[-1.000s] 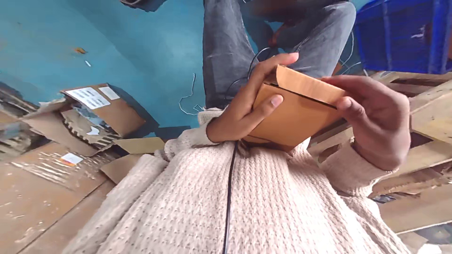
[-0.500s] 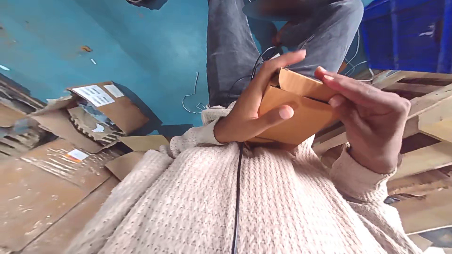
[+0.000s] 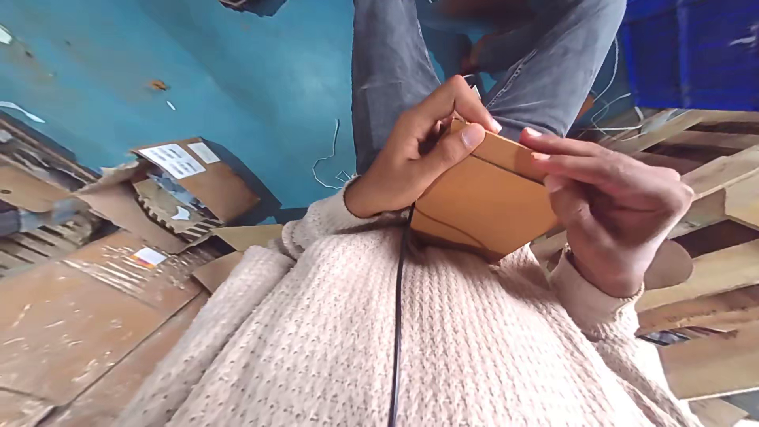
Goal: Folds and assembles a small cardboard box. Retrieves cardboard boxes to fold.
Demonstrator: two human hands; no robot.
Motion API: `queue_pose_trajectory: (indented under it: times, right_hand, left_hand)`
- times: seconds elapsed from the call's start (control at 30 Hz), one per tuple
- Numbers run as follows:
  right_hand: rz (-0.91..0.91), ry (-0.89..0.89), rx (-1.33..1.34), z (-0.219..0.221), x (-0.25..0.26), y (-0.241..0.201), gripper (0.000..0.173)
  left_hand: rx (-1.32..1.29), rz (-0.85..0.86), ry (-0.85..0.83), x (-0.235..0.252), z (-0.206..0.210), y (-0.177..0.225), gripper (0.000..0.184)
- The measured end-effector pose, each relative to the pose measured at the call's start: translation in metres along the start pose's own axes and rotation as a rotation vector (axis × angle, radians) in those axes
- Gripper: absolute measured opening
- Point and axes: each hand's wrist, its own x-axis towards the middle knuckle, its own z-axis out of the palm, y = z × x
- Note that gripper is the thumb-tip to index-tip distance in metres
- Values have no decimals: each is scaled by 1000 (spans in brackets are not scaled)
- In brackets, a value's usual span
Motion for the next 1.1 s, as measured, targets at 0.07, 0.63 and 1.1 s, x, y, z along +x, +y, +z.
queue_pose_trajectory:
  times: [0.07, 0.63, 1.1]
  right_hand:
    - [-23, -32, -46, 2, -1, 1, 22]
    - [-62, 145, -92, 14, 14, 16, 41]
    - [-164, 181, -37, -6, 50, -4, 39]
  left_hand:
    - [19, 11, -41, -5, -4, -1, 21]
    - [32, 76, 92, 4, -2, 10, 38]
    - [44, 108, 107, 34, -6, 41, 42]
